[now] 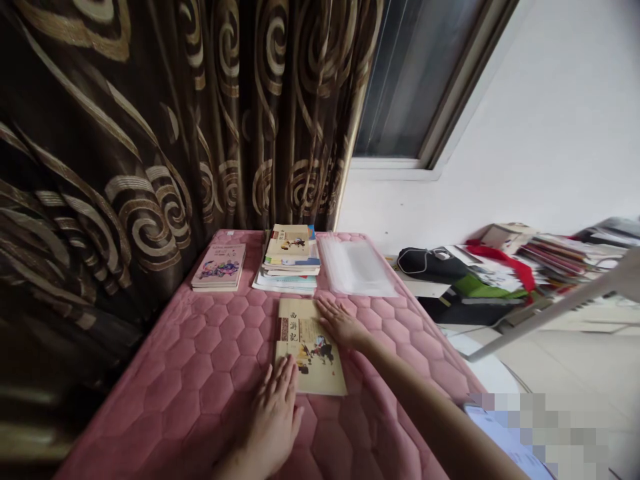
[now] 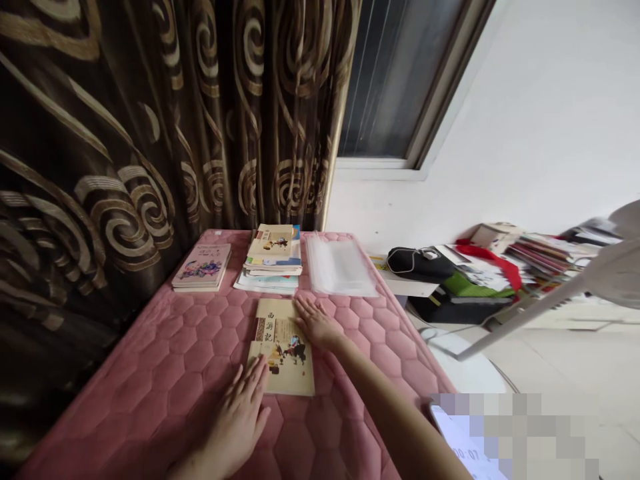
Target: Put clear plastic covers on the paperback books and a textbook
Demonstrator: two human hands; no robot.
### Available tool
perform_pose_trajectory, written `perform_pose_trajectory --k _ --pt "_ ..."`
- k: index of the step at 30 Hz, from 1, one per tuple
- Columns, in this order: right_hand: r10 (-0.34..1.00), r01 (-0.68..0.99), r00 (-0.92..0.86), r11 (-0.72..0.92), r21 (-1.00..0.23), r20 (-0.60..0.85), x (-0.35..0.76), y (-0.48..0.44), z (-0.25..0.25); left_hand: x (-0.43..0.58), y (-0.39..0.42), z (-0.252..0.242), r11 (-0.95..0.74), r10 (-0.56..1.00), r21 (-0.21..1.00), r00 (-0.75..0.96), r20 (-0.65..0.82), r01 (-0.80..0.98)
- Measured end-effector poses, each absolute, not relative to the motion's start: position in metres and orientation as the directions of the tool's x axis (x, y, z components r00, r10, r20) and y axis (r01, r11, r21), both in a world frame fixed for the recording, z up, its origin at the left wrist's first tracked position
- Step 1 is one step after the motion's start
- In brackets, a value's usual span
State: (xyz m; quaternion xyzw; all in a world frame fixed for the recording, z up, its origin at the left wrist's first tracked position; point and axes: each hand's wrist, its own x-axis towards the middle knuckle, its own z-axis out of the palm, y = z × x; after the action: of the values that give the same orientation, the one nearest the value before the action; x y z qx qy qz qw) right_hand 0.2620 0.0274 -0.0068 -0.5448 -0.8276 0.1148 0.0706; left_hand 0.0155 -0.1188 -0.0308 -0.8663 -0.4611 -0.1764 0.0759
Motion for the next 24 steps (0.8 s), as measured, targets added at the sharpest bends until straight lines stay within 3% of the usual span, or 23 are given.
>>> perform_pose_trajectory --k 4,7,9,12,16,24 --pt "0.935 0.847 -0.354 0.336 -0.412 0.033 0.260 0.031 -0.007 0.014 -0.117 -0.028 -0.544 0.819 0.231 0.450 0.356 0.807" --pt "0.981 0.798 -0.189 0.184 -0.574 0.052 0.255 0.029 -0.002 0.010 -0.103 -0.027 -0.394 0.907 0.475 0.248 0.341 0.787" --pt "0.998 0.758 -0.057 0.059 -0.650 0.024 0.252 0.026 0.002 0.006 -0.088 -0.024 -0.259 0.961 0.646 0.126 0.246 0.718" --pt "0.996 0.719 0.087 -0.088 -0.690 -0.036 0.248 0.017 0.005 0.002 -0.060 -0.014 0.027 0.999 0.841 0.011 -0.039 0.540" --pt "0.980 0.616 0.156 -0.192 -0.764 -0.121 0.241 -0.005 0.009 0.003 -0.030 0.001 0.318 0.946 0.872 -0.070 -0.315 0.373" --pt "0.972 0.310 0.168 -0.213 -0.927 -0.167 0.233 -0.028 0.008 0.028 -0.003 -0.006 0.340 0.940 0.902 -0.058 -0.338 0.265"
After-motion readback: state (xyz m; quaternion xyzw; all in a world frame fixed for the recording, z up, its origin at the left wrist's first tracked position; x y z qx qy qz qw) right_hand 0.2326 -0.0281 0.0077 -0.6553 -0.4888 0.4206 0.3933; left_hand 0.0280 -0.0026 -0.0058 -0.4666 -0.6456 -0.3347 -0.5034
